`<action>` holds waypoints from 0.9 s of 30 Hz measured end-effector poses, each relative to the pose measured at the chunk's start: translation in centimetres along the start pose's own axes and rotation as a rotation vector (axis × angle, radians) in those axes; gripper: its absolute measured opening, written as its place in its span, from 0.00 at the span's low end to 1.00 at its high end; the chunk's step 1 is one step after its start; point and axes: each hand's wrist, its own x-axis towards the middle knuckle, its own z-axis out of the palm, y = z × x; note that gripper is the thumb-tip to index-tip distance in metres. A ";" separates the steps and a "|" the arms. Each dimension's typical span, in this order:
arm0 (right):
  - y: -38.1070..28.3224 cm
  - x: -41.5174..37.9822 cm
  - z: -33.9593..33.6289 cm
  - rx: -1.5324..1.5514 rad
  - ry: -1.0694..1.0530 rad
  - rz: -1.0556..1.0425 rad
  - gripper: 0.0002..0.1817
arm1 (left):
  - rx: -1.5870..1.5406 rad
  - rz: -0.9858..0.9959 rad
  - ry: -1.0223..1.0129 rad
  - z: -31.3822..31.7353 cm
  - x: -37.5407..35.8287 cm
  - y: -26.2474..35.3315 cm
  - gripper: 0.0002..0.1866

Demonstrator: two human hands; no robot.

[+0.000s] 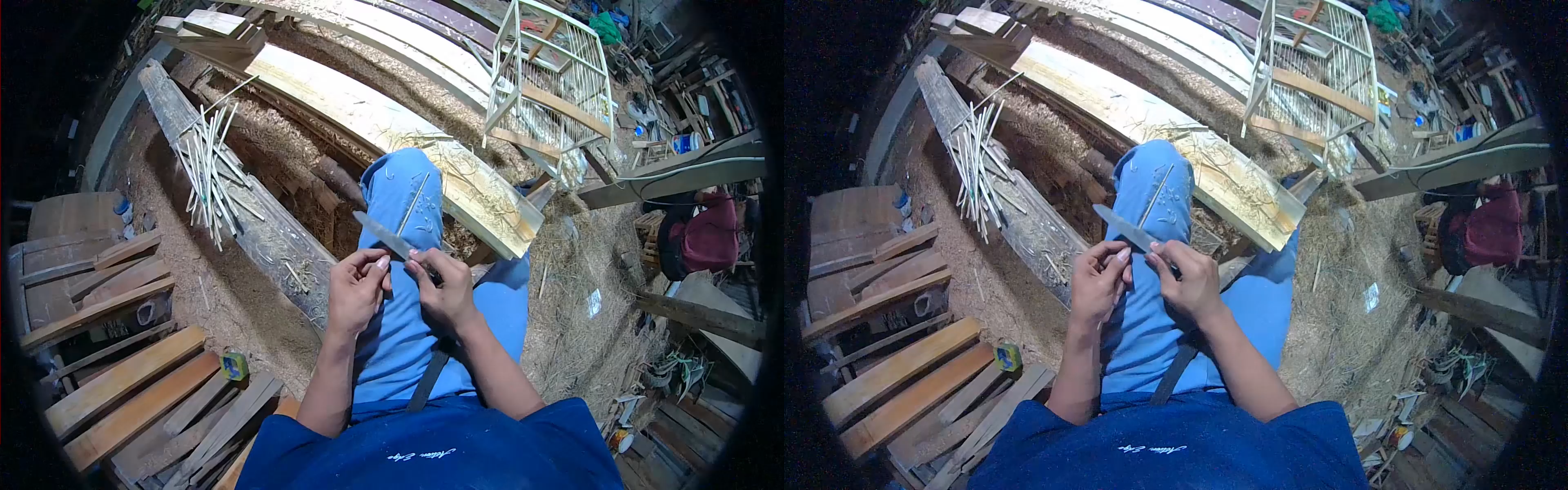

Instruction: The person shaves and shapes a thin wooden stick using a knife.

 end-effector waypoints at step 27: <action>0.3 0.4 0.1 0.030 -0.015 -0.031 0.07 | 0.005 0.035 0.088 0.4 0.8 0.1 0.07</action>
